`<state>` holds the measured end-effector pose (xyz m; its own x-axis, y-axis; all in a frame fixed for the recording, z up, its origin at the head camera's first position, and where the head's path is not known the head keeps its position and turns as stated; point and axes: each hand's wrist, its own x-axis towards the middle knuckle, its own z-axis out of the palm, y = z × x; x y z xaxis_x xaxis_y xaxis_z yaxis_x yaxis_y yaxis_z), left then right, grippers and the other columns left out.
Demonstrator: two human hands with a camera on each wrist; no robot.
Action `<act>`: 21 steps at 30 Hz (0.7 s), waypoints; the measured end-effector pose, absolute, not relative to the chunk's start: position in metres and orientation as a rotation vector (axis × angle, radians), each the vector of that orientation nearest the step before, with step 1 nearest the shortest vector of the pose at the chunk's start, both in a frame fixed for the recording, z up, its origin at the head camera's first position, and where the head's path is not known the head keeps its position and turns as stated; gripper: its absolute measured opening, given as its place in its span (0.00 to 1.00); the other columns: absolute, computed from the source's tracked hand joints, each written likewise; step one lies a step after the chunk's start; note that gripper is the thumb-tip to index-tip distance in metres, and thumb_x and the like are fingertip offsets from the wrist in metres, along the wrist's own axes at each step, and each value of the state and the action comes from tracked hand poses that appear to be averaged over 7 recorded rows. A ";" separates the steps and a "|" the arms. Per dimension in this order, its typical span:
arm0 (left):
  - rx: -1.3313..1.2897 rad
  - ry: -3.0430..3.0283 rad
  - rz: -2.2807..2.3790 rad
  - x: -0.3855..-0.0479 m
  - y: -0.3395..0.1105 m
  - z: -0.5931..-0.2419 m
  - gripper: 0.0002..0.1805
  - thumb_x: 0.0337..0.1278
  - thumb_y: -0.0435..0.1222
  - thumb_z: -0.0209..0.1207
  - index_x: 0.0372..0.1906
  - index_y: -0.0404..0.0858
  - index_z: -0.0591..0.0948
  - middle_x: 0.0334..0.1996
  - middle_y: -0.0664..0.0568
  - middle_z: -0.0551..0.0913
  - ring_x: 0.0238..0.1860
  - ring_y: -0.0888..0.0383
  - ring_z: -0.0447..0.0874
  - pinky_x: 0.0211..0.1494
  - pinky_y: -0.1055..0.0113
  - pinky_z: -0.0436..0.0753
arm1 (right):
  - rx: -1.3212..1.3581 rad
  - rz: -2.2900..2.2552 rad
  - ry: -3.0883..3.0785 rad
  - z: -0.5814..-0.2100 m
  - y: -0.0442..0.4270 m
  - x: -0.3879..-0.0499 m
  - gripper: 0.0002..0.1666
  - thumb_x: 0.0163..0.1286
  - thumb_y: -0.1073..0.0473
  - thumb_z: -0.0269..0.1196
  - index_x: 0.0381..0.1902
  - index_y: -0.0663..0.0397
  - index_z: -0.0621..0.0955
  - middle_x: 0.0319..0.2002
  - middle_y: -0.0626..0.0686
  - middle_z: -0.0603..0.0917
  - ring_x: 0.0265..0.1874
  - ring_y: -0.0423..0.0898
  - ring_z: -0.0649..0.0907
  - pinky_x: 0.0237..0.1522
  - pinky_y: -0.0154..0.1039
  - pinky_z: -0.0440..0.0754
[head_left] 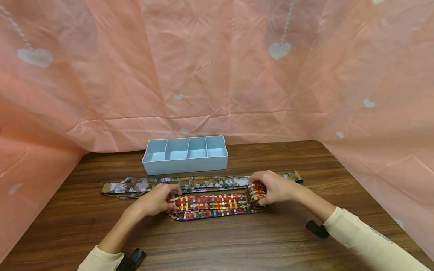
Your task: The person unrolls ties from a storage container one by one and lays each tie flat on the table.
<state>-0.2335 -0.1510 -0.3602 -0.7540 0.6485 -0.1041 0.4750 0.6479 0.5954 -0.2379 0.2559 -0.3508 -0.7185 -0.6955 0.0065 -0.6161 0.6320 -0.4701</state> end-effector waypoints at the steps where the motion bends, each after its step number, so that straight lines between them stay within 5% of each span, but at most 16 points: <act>1: 0.898 2.560 0.796 -0.233 -0.151 -0.360 0.16 0.55 0.26 0.72 0.46 0.34 0.80 0.28 0.55 0.76 0.28 0.64 0.69 0.32 0.67 0.73 | -1.084 -0.675 2.678 -0.351 0.257 -0.238 0.29 0.49 0.62 0.80 0.49 0.60 0.82 0.43 0.48 0.84 0.39 0.41 0.82 0.39 0.39 0.84; 10: 0.896 2.561 0.801 -0.234 -0.151 -0.360 0.16 0.55 0.26 0.72 0.46 0.34 0.80 0.28 0.55 0.75 0.28 0.64 0.68 0.32 0.67 0.73 | -1.065 -0.712 2.697 -0.347 0.267 -0.240 0.30 0.48 0.63 0.79 0.49 0.63 0.82 0.44 0.52 0.86 0.45 0.50 0.85 0.47 0.50 0.85; 21: 0.899 2.552 0.805 -0.234 -0.151 -0.360 0.16 0.55 0.26 0.72 0.46 0.34 0.80 0.28 0.55 0.76 0.28 0.64 0.69 0.32 0.67 0.73 | -1.075 -0.726 2.722 -0.346 0.276 -0.239 0.28 0.44 0.61 0.79 0.45 0.58 0.82 0.40 0.46 0.86 0.41 0.44 0.84 0.44 0.49 0.85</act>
<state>-0.2336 -0.1506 -0.3601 -0.7518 0.6508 -0.1066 0.4719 0.6438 0.6023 -0.2394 0.2757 -0.3456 -0.7388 -0.6715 0.0572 -0.6107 0.6312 -0.4781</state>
